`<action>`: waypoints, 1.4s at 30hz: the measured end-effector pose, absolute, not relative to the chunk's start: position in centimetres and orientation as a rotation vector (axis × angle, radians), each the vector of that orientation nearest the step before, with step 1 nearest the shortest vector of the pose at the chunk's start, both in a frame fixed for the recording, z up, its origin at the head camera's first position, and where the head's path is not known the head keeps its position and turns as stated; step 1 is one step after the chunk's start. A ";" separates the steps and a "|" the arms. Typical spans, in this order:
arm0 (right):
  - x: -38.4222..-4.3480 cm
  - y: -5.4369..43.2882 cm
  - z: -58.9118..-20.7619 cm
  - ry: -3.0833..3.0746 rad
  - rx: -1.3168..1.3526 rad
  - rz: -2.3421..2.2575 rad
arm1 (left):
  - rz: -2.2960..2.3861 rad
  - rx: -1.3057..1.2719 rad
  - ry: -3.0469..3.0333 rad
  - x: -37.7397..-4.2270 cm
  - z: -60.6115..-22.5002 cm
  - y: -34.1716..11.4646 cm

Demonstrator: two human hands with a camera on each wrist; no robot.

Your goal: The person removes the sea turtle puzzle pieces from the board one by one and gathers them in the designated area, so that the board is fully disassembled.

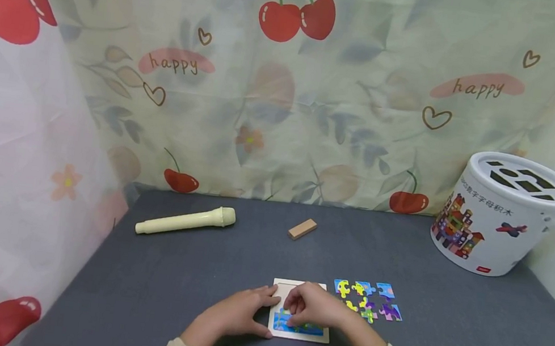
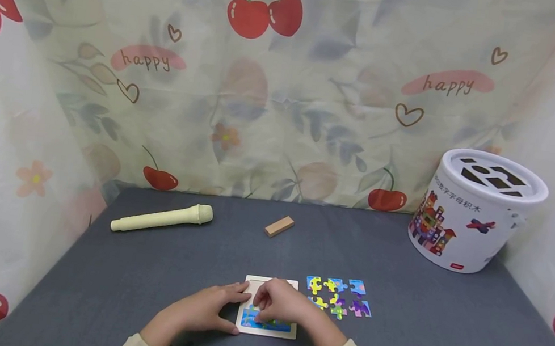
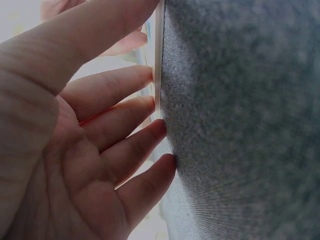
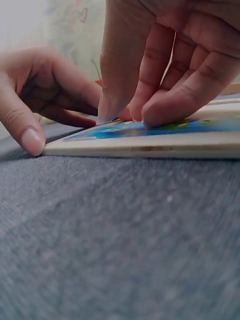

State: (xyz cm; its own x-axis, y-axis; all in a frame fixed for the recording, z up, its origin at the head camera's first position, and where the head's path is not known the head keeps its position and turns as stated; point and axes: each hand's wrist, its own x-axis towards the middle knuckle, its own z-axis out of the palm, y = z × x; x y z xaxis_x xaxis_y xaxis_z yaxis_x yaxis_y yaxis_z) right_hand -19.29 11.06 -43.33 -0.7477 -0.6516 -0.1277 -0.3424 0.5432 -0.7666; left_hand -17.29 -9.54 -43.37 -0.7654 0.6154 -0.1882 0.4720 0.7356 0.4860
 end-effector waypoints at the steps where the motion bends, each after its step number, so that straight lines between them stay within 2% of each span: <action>1: -19.3 11.0 -43.4 2.383 -0.807 -1.067 | 0.601 0.838 2.598 -17.3 -43.4 -9.6; 42: -18.8 11.1 -44.2 2.157 -0.634 -1.336 | 0.598 0.813 2.601 -17.2 -43.3 -9.4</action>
State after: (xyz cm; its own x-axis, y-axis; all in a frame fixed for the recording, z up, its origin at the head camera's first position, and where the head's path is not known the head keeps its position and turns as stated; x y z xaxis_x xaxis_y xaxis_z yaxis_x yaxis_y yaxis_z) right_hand -18.77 11.14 -44.19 -0.7553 -0.6293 -0.1829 -0.1165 0.4036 -0.9075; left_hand -17.16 -9.36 -43.33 -0.7743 0.6003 -0.2002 0.4526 0.7464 0.4879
